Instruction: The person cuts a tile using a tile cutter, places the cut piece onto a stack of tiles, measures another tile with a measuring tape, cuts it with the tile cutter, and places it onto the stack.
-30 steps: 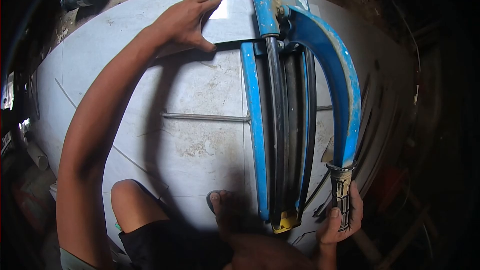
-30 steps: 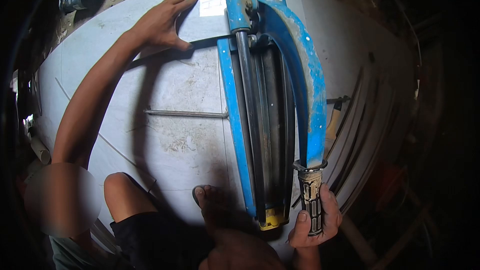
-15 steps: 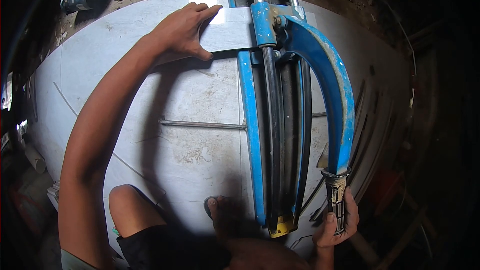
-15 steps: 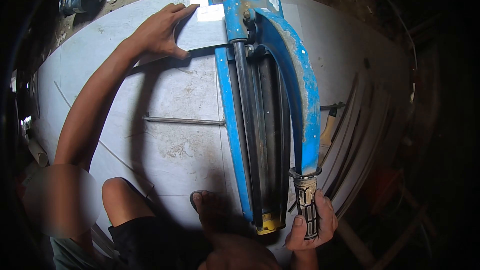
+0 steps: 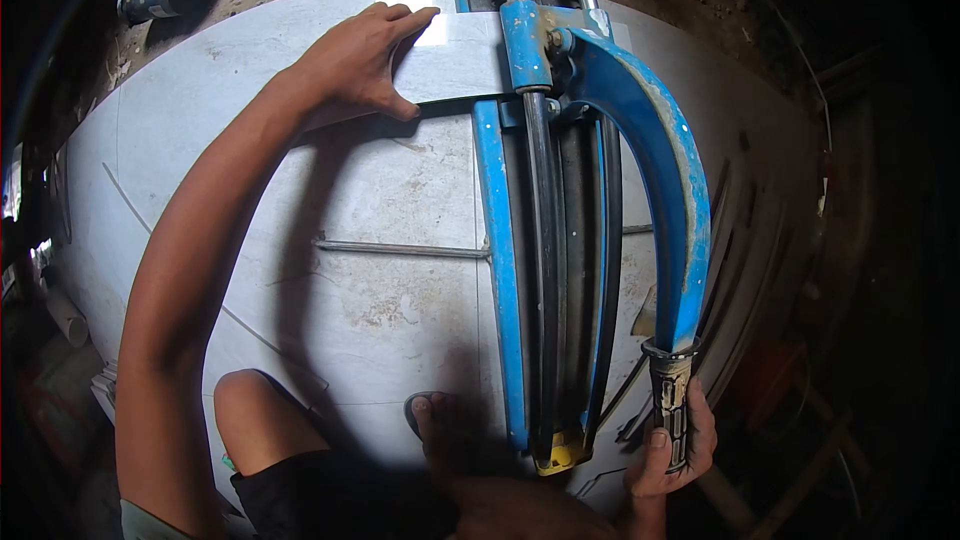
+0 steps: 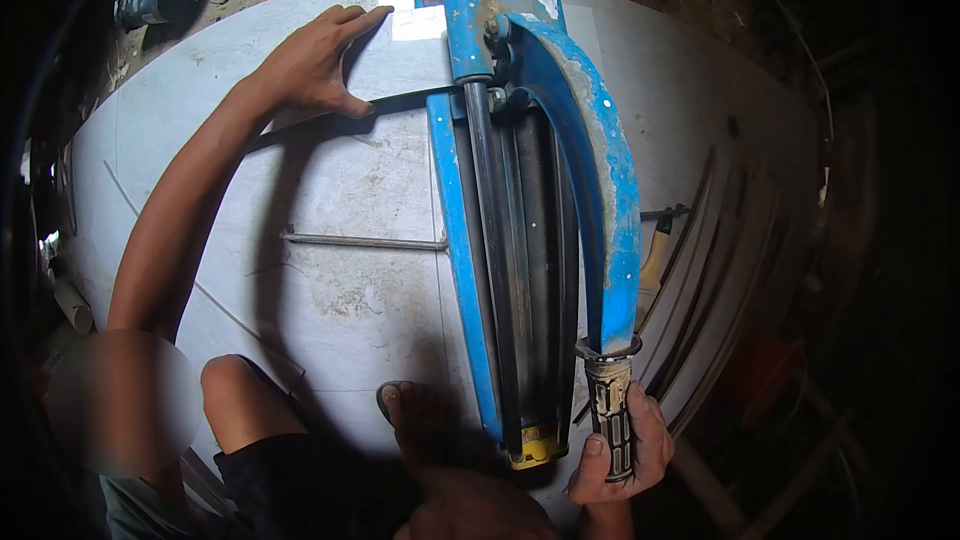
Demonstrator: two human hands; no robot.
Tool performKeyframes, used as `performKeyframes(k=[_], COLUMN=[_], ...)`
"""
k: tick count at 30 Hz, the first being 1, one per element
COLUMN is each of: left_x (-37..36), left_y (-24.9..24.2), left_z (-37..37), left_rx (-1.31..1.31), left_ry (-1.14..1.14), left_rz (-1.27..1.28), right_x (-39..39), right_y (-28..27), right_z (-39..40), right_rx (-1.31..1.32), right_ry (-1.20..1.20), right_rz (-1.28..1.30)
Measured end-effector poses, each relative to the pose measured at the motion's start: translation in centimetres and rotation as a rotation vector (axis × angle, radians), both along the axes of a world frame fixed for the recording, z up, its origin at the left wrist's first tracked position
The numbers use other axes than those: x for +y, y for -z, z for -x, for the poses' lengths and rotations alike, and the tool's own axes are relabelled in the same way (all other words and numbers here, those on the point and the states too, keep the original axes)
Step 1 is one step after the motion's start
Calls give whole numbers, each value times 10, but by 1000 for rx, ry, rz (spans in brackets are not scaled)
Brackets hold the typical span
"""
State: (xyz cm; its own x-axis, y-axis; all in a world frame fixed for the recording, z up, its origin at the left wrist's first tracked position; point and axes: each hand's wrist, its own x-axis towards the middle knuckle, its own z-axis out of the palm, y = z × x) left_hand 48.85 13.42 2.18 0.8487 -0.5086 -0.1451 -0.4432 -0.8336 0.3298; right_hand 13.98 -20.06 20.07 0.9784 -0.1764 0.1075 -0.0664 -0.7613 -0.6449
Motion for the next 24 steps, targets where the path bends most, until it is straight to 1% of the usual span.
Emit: performKeyframes(k=[5, 10, 13, 16, 24], left_x=[3, 3, 2, 1, 0], left_y=[3, 6, 5, 1, 3], left_z=[1, 0, 1, -1, 1], left_rx=[-59, -96, -88, -1, 0], left_ry=[18, 23, 6, -10, -20], left_rz=[10, 25, 15, 7, -14], right_x=[1, -1, 1, -4, -10], right_y=[0, -1, 0, 3, 7], right_z=[-1, 0, -5, 2, 5], right_rx=[-9, 21, -4, -14, -37], right_ry=[-6, 1, -8, 1, -4], right_rz=[5, -46, -17, 13, 47])
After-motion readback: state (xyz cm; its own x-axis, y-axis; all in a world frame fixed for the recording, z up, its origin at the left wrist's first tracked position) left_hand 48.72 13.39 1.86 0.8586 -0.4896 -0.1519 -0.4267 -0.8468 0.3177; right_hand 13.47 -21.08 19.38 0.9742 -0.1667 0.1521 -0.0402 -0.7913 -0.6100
